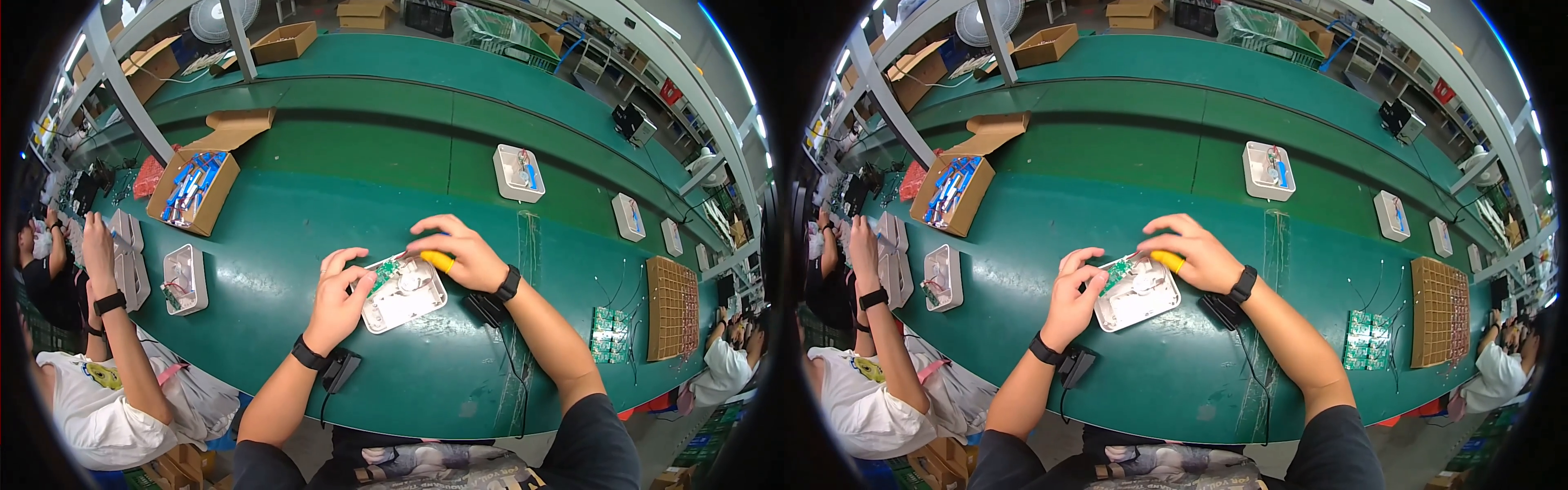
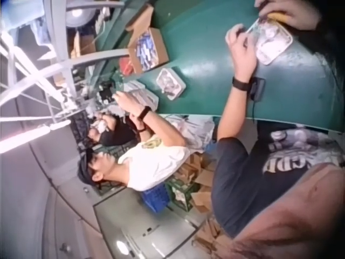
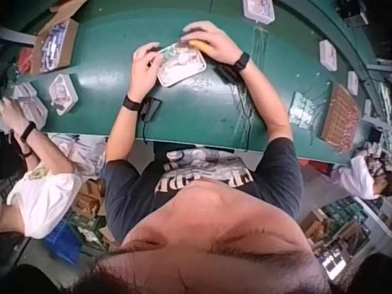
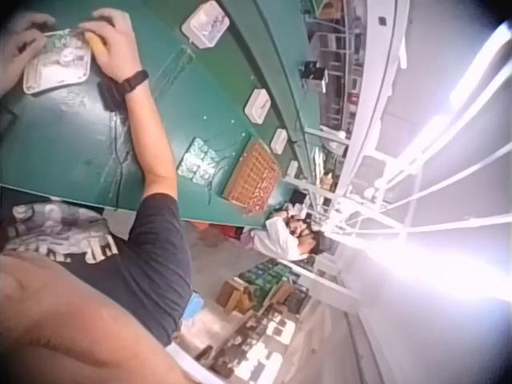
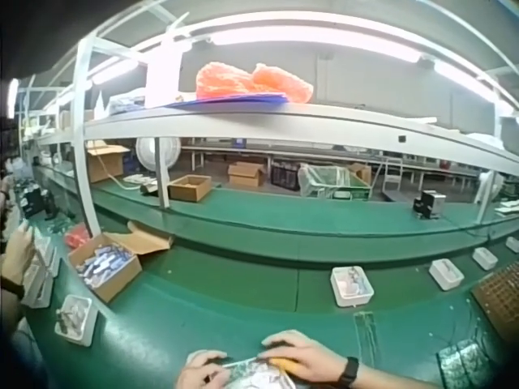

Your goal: The person assembles electronic devices by placing a circuit board and a battery into a plastic housing, pressing them into position, and setting the completed unit aside.

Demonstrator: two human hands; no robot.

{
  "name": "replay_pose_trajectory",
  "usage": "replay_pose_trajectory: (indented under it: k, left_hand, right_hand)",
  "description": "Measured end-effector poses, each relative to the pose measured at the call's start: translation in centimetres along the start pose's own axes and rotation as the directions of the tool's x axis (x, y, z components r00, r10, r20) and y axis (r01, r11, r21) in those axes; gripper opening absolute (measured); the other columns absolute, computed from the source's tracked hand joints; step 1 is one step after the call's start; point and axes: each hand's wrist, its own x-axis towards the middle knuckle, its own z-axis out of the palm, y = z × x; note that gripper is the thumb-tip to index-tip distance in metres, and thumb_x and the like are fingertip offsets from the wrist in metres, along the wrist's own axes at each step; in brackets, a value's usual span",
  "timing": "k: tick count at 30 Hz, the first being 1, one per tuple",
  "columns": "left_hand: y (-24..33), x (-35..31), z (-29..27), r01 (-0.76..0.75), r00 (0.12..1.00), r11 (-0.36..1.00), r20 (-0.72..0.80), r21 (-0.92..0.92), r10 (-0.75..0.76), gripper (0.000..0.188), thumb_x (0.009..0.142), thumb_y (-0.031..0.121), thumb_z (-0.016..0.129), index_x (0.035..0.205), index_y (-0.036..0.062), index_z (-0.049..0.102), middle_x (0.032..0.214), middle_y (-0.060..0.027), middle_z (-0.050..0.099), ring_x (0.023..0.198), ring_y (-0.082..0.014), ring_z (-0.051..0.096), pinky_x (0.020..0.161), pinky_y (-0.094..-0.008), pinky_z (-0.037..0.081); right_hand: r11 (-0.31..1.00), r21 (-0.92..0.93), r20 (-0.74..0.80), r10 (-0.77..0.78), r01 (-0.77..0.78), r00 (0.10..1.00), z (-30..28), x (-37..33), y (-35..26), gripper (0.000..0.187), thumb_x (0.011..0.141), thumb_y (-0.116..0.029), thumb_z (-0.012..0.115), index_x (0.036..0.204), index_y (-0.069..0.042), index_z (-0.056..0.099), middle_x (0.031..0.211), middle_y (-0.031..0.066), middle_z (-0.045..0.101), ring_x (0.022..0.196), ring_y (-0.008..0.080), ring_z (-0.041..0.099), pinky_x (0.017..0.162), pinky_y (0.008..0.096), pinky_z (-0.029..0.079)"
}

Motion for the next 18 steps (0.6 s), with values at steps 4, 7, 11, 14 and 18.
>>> replay_pose_trajectory:
  k: [4, 7, 11, 14, 18]
  left_hand:
    - [0.0, -0.1, 0.0, -0.020, 0.998, 1.000, 0.054, 0.001, 0.020, 0.014, 0.098, 0.015, 0.074, 0.097, 0.0012, 0.078, 0.138, -0.0128, 0.067, 0.137, -0.0366, 0.052, 0.114, -0.0465, 0.043]
    - [0.1, -0.1, -0.1, -0.045, 0.996, 0.999, 0.083, 0.002, 0.045, 0.012, 0.098, 0.012, 0.073, 0.097, 0.0011, 0.078, 0.140, -0.0122, 0.067, 0.140, -0.0355, 0.051, 0.116, -0.0465, 0.040]
    - [0.2, -0.1, -0.5, -0.022, 0.995, 0.999, 0.101, -0.027, 0.024, 0.012, 0.098, 0.012, 0.073, 0.096, 0.0011, 0.078, 0.139, -0.0116, 0.068, 0.141, -0.0362, 0.051, 0.117, -0.0474, 0.039]
    - [0.1, 0.0, -0.5, -0.015, 0.994, 0.999, 0.105, -0.029, 0.018, 0.012, 0.098, 0.011, 0.073, 0.095, 0.0006, 0.077, 0.139, -0.0113, 0.068, 0.141, -0.0360, 0.051, 0.118, -0.0476, 0.039]
    - [0.0, -0.3, -0.5, -0.036, 0.991, 0.999, 0.125, -0.030, 0.039, 0.013, 0.097, 0.013, 0.073, 0.102, 0.0015, 0.076, 0.138, -0.0122, 0.068, 0.139, -0.0347, 0.053, 0.116, -0.0459, 0.042]
  right_hand:
    - [0.975, 0.190, 0.065, -0.126, 0.111, 0.990, 0.2, 0.0, 0.4, 0.030, 0.097, -0.005, 0.074, 0.125, -0.014, 0.080, 0.140, 0.0093, 0.067, 0.130, 0.0318, 0.061, 0.110, 0.0419, 0.049]
    - [0.928, 0.373, 0.121, -0.062, 0.012, 0.991, -0.3, -0.2, 0.5, 0.028, 0.097, -0.008, 0.076, 0.122, -0.016, 0.082, 0.142, 0.0087, 0.067, 0.132, 0.0313, 0.061, 0.110, 0.0413, 0.050]
    - [0.855, 0.495, 0.183, 0.072, -0.155, 0.980, -0.4, -0.3, 0.1, 0.027, 0.095, -0.012, 0.078, 0.121, -0.017, 0.082, 0.141, 0.0082, 0.067, 0.132, 0.0309, 0.061, 0.108, 0.0410, 0.052]
    - [0.957, 0.292, 0.141, -0.032, -0.010, 0.989, 0.3, -0.1, -0.3, 0.030, 0.092, -0.011, 0.081, 0.122, -0.013, 0.082, 0.139, 0.0097, 0.069, 0.133, 0.0325, 0.062, 0.107, 0.0417, 0.052]
    - [0.973, 0.033, 0.047, -0.230, 0.228, 0.972, 1.3, 0.2, -1.1, 0.030, 0.089, -0.011, 0.083, 0.119, -0.009, 0.081, 0.135, 0.0094, 0.071, 0.126, 0.0310, 0.066, 0.101, 0.0425, 0.055]
